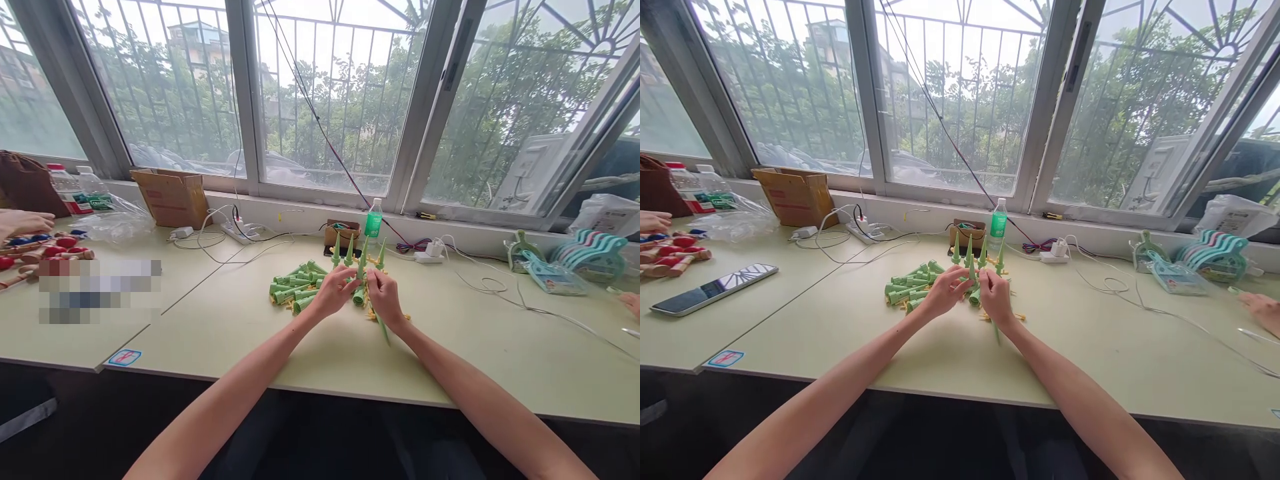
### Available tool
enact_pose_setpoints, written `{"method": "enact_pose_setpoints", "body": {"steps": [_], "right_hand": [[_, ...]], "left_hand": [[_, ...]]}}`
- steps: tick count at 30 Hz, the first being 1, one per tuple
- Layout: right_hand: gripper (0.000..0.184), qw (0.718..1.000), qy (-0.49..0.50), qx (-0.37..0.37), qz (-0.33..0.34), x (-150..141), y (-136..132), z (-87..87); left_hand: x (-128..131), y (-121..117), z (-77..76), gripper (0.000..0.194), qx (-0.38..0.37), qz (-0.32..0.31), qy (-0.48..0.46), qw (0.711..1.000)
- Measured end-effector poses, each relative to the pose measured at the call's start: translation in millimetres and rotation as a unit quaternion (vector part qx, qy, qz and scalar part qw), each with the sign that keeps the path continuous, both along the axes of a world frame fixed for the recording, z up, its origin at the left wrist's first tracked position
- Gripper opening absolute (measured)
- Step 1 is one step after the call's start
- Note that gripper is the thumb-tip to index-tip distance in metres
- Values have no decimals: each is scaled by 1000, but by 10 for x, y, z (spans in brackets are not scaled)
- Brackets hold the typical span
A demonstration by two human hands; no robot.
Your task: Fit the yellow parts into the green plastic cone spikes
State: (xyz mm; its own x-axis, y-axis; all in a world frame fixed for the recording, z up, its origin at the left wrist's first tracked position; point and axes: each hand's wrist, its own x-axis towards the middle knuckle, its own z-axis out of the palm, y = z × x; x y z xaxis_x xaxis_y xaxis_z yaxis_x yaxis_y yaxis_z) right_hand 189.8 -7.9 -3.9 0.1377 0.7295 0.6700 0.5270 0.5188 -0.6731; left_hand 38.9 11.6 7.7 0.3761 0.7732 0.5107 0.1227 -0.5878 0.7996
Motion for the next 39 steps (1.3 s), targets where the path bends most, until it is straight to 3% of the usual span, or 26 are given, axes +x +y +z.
{"method": "enact_pose_setpoints", "body": {"steps": [8, 14, 17, 22, 28, 39], "right_hand": [[41, 999, 33, 12, -10, 21, 13, 2], [37, 999, 7, 6, 44, 10, -7, -5], [37, 997, 2, -8, 72, -5, -9, -21], [36, 995, 3, -26, 93, -8, 13, -65], [35, 995, -5, -39, 88, 3, 34, -88], [44, 998, -10, -35, 51, 6, 23, -44]], "left_hand": [[-1, -12, 31, 40, -68, 7, -55, 996], [2, -36, 91, 44, -202, -75, -88, 973], [-10, -48, 92, 46, -228, -96, -81, 966], [-43, -22, 50, 49, -191, -88, -81, 974], [-59, -11, 18, 46, -95, -68, -45, 992], [-46, 8, -72, 38, 24, 14, 46, 999]]}}
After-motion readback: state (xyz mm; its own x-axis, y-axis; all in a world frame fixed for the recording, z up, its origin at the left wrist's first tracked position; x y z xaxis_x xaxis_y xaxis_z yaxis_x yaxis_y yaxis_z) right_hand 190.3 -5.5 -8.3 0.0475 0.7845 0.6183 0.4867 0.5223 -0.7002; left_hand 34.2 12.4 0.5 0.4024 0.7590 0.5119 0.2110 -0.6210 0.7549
